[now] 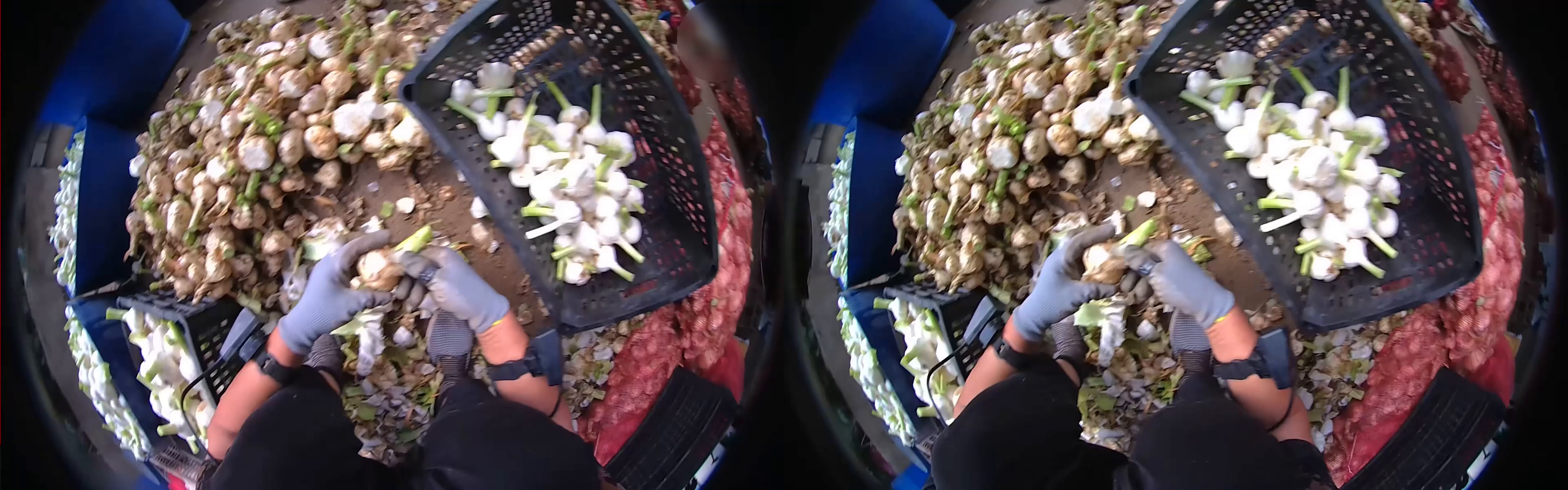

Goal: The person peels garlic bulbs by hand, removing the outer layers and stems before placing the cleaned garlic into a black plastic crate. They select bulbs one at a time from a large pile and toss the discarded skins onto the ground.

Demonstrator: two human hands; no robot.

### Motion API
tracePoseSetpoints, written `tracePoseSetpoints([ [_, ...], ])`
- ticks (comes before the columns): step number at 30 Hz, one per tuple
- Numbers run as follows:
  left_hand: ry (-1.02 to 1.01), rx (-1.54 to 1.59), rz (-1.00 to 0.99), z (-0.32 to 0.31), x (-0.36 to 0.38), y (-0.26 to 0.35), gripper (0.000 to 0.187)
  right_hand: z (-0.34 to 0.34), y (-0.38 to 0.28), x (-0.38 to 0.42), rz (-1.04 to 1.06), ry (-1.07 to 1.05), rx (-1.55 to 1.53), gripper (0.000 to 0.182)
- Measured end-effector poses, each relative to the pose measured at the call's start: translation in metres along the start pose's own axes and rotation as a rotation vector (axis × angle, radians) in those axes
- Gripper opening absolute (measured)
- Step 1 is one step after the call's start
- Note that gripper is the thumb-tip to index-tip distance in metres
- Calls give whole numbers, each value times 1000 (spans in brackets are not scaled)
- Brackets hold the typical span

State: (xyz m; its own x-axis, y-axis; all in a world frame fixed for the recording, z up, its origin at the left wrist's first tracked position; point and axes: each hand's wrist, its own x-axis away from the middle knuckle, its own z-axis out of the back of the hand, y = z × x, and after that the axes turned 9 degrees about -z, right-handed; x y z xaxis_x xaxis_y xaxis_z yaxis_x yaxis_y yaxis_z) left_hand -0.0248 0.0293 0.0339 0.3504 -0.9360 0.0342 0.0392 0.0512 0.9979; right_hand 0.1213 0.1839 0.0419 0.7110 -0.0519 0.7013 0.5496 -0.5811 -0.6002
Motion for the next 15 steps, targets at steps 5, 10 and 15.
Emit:
tracePoseSetpoints([
  [5,95,709,193,1,3,-5,68,-14,3,-4,76,252,62,16],
  [10,145,992,326,4,4,-5,67,-9,34,-27,579,556,847,20],
  [15,-64,387,391,3,2,6,74,-17,24,-25,262,164,-135,20],
])
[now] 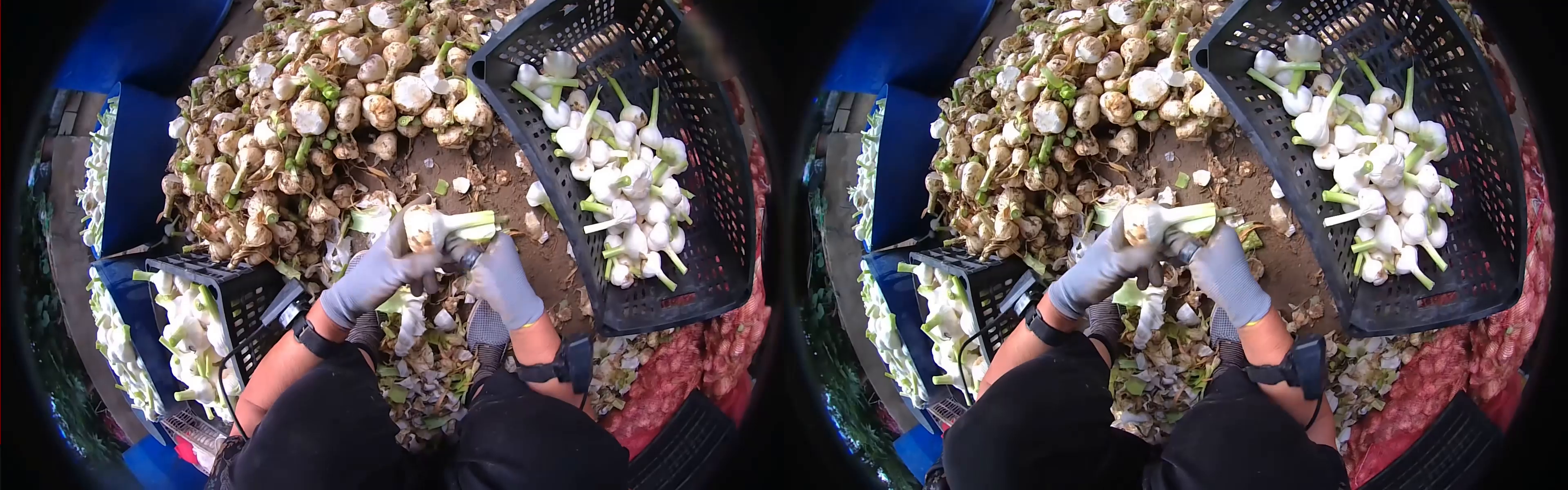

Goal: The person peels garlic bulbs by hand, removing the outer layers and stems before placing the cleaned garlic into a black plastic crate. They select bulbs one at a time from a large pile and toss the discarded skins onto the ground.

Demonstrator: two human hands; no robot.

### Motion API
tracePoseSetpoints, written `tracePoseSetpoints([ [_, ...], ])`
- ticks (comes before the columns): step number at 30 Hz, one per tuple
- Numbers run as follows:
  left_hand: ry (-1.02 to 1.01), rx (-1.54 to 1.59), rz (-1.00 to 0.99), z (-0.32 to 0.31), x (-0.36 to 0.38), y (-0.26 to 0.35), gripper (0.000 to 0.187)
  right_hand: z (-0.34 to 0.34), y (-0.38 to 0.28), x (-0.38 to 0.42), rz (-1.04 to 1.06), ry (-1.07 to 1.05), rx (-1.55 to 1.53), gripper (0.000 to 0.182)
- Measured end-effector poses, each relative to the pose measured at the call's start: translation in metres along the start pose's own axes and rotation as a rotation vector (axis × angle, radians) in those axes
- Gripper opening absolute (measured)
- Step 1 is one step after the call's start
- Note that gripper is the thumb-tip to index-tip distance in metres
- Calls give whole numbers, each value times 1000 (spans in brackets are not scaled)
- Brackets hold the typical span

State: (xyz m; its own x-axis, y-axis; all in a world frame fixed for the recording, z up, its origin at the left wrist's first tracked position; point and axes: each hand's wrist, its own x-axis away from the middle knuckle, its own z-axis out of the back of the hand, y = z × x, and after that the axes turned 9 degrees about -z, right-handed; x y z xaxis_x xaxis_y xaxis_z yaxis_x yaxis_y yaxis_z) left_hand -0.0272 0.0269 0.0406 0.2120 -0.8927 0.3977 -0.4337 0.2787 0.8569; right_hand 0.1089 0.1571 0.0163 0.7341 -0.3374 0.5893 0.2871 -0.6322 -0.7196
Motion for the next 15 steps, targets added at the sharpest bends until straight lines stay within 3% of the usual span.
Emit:
tracePoseSetpoints([
  [2,103,-136,-178,-5,2,-9,69,-2,-15,5,-114,51,139,19],
  [4,195,-138,-175,6,-1,-21,63,8,-5,0,-199,71,200,19],
  [5,287,-141,-173,12,-2,-21,58,5,5,-4,-135,-79,-207,18],
  [6,380,-146,-175,17,-3,-19,55,4,9,4,-176,-66,-145,18],
  [8,304,-323,-404,12,-3,-10,62,-9,17,9,-37,15,79,19],
  [9,224,-437,-421,12,-3,-14,73,-9,19,8,-41,7,79,19],
  [10,213,-827,-457,11,-1,-8,76,-7,22,7,-46,-44,135,19],
  [12,171,-342,-154,16,-8,-20,71,0,29,4,-49,-93,187,20],
  [14,229,-204,-263,14,-5,-21,61,10,35,0,-14,22,424,19],
  [15,277,-7,-142,15,-2,-12,55,14,32,-6,52,214,622,16],
])
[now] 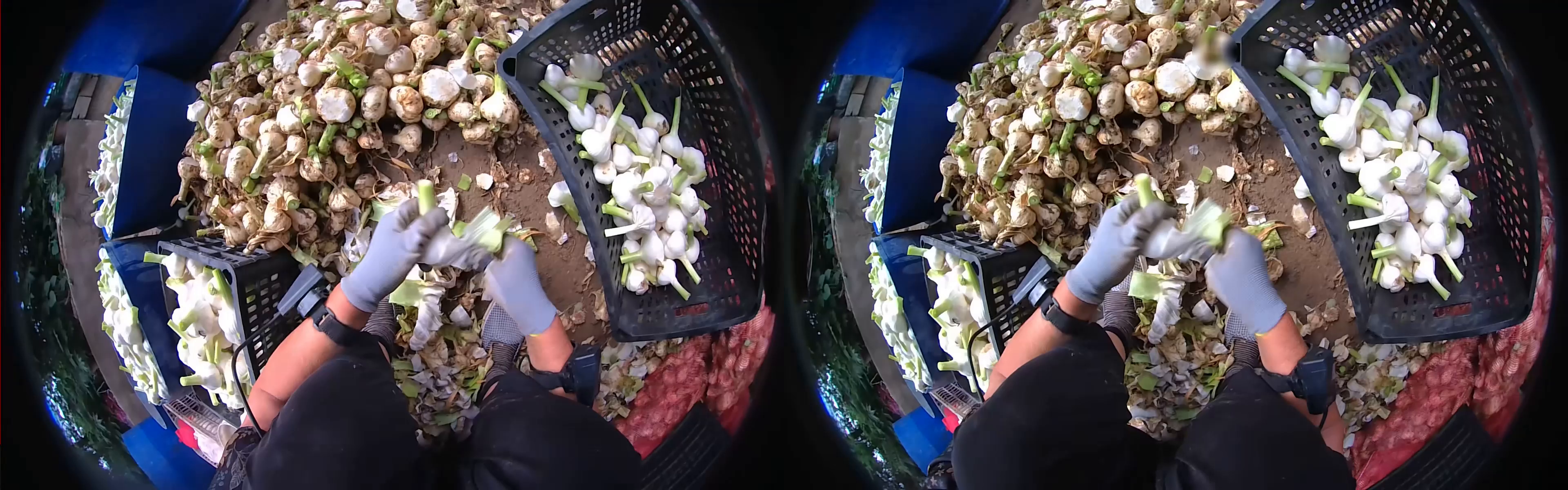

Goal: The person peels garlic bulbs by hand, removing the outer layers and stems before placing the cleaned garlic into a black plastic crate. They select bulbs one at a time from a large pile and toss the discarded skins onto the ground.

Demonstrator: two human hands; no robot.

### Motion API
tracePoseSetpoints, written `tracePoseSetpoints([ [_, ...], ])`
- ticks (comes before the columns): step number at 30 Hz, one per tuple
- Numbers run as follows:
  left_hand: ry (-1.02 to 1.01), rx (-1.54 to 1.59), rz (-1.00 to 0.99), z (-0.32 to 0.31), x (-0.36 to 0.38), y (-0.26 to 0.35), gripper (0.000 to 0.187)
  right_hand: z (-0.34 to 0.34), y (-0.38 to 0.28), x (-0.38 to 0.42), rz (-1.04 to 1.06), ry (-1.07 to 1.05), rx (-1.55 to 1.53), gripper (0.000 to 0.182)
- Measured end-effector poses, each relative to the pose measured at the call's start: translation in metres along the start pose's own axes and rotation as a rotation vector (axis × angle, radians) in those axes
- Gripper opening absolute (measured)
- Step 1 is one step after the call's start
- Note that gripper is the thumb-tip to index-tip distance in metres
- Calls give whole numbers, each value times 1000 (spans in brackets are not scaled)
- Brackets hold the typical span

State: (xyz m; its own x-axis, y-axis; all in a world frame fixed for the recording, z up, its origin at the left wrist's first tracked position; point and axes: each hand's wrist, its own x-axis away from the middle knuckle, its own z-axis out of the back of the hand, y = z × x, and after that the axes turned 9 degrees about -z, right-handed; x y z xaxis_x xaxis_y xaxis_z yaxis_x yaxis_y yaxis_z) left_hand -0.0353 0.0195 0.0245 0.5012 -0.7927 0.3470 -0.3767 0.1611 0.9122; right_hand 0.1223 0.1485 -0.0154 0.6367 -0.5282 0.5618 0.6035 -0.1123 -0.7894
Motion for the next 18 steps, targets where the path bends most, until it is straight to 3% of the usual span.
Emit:
tracePoseSetpoints([
  [1,57,173,153,1,3,4,49,15,-1,-1,-46,119,242,14],
  [2,-5,366,25,3,6,0,39,25,-14,6,-114,108,296,14],
  [3,-39,291,-142,4,9,0,33,31,-22,7,-176,91,351,15],
  [4,9,226,-181,6,9,2,32,28,26,3,-136,-137,221,15],
  [5,58,159,-214,9,11,5,32,28,-9,28,29,-265,346,17],
  [6,135,544,-126,20,10,-1,34,26,-14,40,44,-610,555,16],
  [7,254,857,-28,32,6,-6,38,27,-39,58,-5,-894,436,19],
  [8,245,959,-34,40,5,-9,41,23,-40,67,141,-1126,385,22],
  [9,231,1062,-40,47,5,-12,43,29,-55,70,107,-1321,340,24],
  [11,249,1011,-95,48,16,-3,42,48,-63,67,-294,-1268,-10,26],
  [13,316,-67,-281,44,41,36,32,40,-58,50,81,-540,715,38],
  [14,426,-354,-404,54,60,50,27,39,-47,42,87,-536,719,38],
  [15,535,-648,-523,71,82,65,22,38,-33,31,193,-372,982,42],
  [16,710,-456,-620,87,105,78,19,34,-25,27,297,-201,1229,47],
  [17,919,-529,-522,98,130,99,19,30,-25,27,304,-208,1219,47],
  [18,891,-979,-349,135,168,110,18,26,-26,27,366,-188,1047,48],
])
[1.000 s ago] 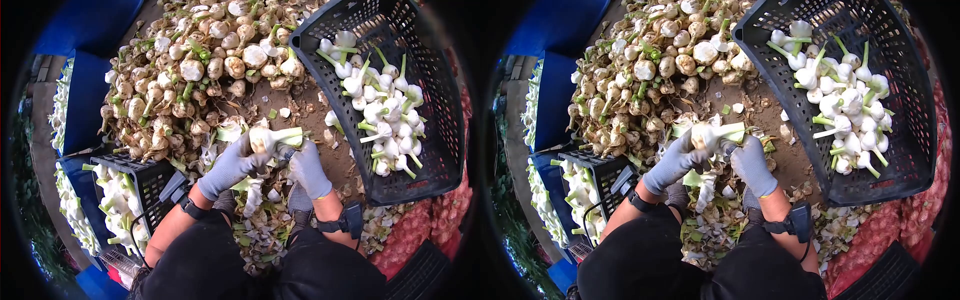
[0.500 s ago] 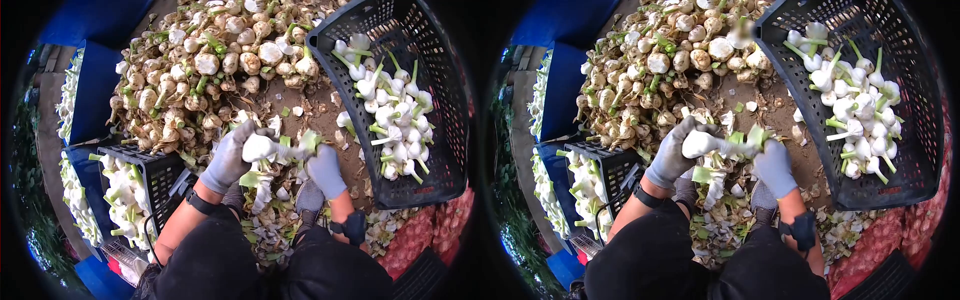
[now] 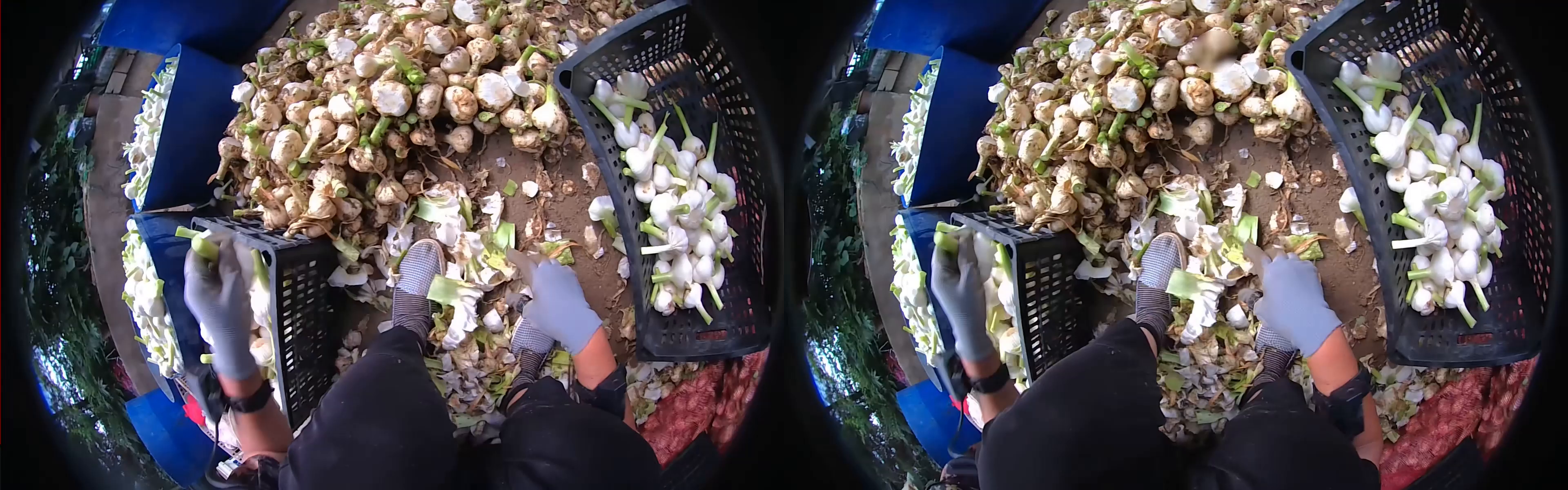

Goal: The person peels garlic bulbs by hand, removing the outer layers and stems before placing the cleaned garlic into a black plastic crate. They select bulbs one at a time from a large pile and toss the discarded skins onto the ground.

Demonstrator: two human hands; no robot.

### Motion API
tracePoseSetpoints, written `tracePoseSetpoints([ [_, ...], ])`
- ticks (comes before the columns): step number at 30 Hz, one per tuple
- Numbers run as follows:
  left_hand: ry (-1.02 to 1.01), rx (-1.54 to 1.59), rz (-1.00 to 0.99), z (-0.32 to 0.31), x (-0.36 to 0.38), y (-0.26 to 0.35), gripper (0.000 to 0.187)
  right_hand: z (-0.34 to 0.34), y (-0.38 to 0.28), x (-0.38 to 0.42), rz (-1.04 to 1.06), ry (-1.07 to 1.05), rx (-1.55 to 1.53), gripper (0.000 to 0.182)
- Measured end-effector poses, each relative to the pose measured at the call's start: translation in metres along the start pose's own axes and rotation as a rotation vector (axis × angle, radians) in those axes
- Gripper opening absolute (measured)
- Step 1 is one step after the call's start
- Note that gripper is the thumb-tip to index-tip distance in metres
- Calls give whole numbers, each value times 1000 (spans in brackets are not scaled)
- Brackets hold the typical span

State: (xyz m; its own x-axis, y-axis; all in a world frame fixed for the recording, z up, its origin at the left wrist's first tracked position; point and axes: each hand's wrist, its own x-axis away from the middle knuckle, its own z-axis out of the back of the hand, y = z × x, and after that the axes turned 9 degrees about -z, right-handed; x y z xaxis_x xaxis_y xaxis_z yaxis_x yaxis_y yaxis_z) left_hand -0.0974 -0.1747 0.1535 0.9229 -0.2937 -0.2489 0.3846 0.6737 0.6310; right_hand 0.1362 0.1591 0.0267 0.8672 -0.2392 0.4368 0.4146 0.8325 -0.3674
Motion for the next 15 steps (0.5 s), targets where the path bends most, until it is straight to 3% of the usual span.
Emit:
tracePoseSetpoints([
  [1,-19,-548,-174,19,0,1,21,-1,-3,-1,40,76,-154,50],
  [3,78,-568,-414,2,-1,46,33,-2,-19,-9,88,132,-255,44],
  [5,-149,-123,-412,-42,-5,68,35,-3,-33,-20,35,67,-301,40],
  [7,-524,-30,-377,-115,-17,71,35,5,-39,-23,30,41,-324,36],
  [8,-552,-67,-514,-164,-20,46,32,5,-37,-25,30,51,-305,36],
  [9,-568,-409,-719,-213,-24,17,30,5,-35,-26,28,58,-284,36],
  [11,-789,-845,-871,-268,-27,-16,25,6,-31,-23,10,50,-244,36],
  [13,-888,-924,-846,-292,-24,-22,21,1,-25,-18,-41,42,-323,37],
  [14,-966,-878,-816,-274,-32,8,21,-3,-19,-16,-37,30,-343,38],
  [15,-883,-778,-769,-262,-34,16,26,-6,-15,-17,-43,37,-340,38],
])
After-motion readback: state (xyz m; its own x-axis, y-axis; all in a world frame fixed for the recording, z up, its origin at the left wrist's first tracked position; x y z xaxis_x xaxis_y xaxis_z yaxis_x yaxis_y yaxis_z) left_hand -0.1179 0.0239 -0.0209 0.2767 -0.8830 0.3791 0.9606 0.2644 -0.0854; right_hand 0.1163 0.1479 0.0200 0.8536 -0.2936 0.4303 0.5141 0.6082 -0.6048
